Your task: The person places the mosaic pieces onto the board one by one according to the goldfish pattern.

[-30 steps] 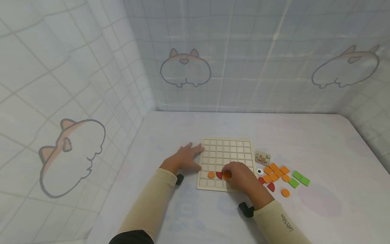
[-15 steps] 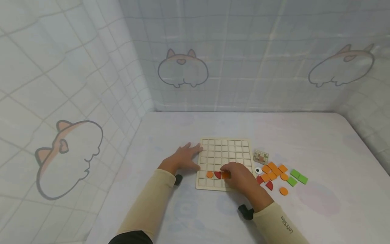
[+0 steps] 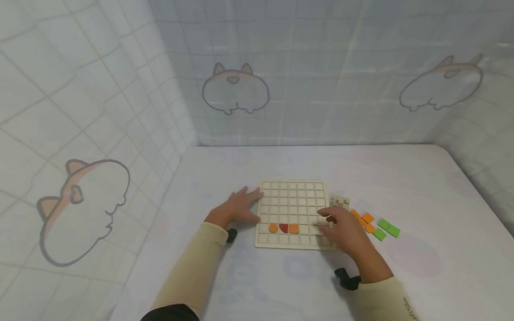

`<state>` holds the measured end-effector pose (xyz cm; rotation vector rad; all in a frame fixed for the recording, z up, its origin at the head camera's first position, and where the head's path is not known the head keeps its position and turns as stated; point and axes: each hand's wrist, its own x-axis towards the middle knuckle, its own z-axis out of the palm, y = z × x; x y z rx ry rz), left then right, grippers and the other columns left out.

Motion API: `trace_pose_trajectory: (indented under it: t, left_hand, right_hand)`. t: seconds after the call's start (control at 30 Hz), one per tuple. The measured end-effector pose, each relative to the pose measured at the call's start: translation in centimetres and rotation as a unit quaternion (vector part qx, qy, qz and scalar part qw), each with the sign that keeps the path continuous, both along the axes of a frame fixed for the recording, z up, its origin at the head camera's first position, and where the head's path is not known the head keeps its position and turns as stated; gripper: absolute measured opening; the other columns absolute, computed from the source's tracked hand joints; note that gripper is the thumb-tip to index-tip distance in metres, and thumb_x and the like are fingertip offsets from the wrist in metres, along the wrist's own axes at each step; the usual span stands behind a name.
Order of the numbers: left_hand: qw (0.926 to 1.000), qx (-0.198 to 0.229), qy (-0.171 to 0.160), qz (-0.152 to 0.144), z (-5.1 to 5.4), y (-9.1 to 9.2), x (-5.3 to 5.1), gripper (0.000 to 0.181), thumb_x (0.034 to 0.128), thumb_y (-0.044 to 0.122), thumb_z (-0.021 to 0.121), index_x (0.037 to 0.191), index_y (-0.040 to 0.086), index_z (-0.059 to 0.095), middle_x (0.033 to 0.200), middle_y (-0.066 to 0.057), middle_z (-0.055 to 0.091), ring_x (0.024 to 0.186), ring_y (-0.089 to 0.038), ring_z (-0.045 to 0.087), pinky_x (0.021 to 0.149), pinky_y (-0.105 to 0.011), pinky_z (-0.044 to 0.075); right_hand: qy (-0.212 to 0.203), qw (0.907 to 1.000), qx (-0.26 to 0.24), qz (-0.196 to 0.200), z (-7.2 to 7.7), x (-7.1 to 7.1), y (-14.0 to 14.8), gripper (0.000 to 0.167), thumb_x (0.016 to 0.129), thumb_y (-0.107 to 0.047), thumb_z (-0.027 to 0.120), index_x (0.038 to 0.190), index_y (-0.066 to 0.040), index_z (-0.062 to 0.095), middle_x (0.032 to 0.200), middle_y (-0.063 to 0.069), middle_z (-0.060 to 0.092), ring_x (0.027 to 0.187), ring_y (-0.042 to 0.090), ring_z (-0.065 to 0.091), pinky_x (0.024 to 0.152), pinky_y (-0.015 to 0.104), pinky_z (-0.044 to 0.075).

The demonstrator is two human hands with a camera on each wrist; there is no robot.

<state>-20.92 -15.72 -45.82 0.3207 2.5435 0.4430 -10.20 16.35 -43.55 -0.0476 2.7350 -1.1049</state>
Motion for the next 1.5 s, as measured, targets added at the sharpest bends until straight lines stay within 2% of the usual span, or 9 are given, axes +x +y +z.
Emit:
trace_pose_trajectory:
  t: [0.13,0.33,0.47,0.57,0.7,0.8,0.93,1.27,1.5]
  left_hand:
    - [0.9999,-0.001,0.007,-0.008,0.1,-0.1,-0.1,0.094,0.0797,0.042,0.077,0.160,0.036,0.030,0.171,0.009,0.018,0.160,-0.027,0.001,0.128,-0.059,0.005]
    - [1.0000,0.002,0.005,-0.008,0.3,-0.3,0.0,0.093,0.0797,0.041,0.076,0.160,0.035,0.030,0.171,0.010,0.017,0.160,-0.028,0.001,0.128,-0.059,0.006]
    - [1.0000,0.002,0.007,-0.006,0.4,-0.5,0.1,0.093,0.0801,0.040,0.076,0.160,0.034,0.030,0.171,0.009,0.017,0.160,-0.029,0.002,0.127,-0.060,0.006]
    - [1.0000,0.000,0.007,-0.005,0.5,-0.7,0.1,0.093,0.0806,0.040,0.076,0.161,0.034,0.030,0.171,0.009,0.018,0.160,-0.028,0.001,0.127,-0.060,0.005]
    - [1.0000,-0.001,0.005,-0.002,0.7,-0.7,0.2,0.093,0.0806,0.040,0.077,0.161,0.034,0.030,0.171,0.008,0.018,0.160,-0.028,0.001,0.127,-0.060,0.005]
    - [1.0000,0.000,0.003,0.005,0.5,-0.6,0.2,0.093,0.0805,0.040,0.077,0.160,0.035,0.030,0.171,0.008,0.019,0.160,-0.028,0.001,0.127,-0.061,0.006]
    - [0.9999,0.001,0.002,0.011,0.1,-0.6,0.1,0.093,0.0808,0.041,0.078,0.160,0.037,0.030,0.171,0.009,0.018,0.160,-0.028,0.001,0.126,-0.062,0.006]
    - [0.9999,0.003,0.004,-0.013,0.0,-0.1,0.0,0.094,0.0794,0.041,0.077,0.161,0.033,0.030,0.170,0.010,0.019,0.160,-0.027,0.002,0.128,-0.058,0.004]
    - [0.9999,0.004,0.007,-0.014,-0.1,-0.1,-0.1,0.093,0.0798,0.040,0.076,0.160,0.034,0.031,0.170,0.011,0.018,0.160,-0.026,0.001,0.128,-0.056,0.003]
  right_hand:
    - [-0.003,0.9995,0.009,-0.031,-0.1,0.3,2.8,0.050,0.093,-0.022,0.072,0.140,-0.010,0.061,0.143,0.018,0.057,0.124,0.040,0.060,0.090,0.050,0.059]
    - [-0.039,0.9953,0.026,-0.085,-0.3,0.8,6.0,0.052,0.092,-0.024,0.072,0.140,-0.008,0.059,0.133,0.023,0.060,0.117,0.042,0.056,0.078,0.042,0.062]
    - [-0.060,0.9918,0.024,-0.111,-0.6,1.2,7.2,0.053,0.093,-0.021,0.071,0.141,-0.005,0.057,0.137,0.024,0.058,0.117,0.042,0.057,0.084,0.043,0.062]
    - [-0.076,0.9893,0.021,-0.123,-1.0,1.3,7.5,0.055,0.093,-0.020,0.071,0.143,-0.004,0.054,0.139,0.024,0.057,0.120,0.042,0.057,0.090,0.047,0.061]
    - [-0.088,0.9880,0.016,-0.125,-1.4,1.3,7.5,0.054,0.094,-0.019,0.070,0.142,-0.003,0.054,0.136,0.024,0.059,0.119,0.041,0.058,0.090,0.047,0.061]
    - [-0.087,0.9887,0.013,-0.121,-1.9,1.1,7.2,0.050,0.093,-0.017,0.070,0.139,-0.002,0.057,0.130,0.024,0.062,0.114,0.038,0.060,0.086,0.043,0.062]
    - [-0.075,0.9894,0.019,-0.123,-2.4,0.9,6.6,0.049,0.090,-0.013,0.072,0.135,0.000,0.059,0.127,0.023,0.064,0.112,0.037,0.061,0.090,0.046,0.060]
    - [-0.070,0.9862,0.058,-0.139,-2.9,0.6,5.9,0.053,0.088,-0.011,0.074,0.137,0.001,0.058,0.130,0.026,0.060,0.111,0.037,0.059,0.098,0.054,0.054]
    - [-0.067,0.9853,0.074,-0.139,-3.0,0.6,5.8,0.052,0.087,-0.009,0.071,0.137,0.002,0.058,0.130,0.026,0.058,0.109,0.037,0.057,0.099,0.055,0.053]
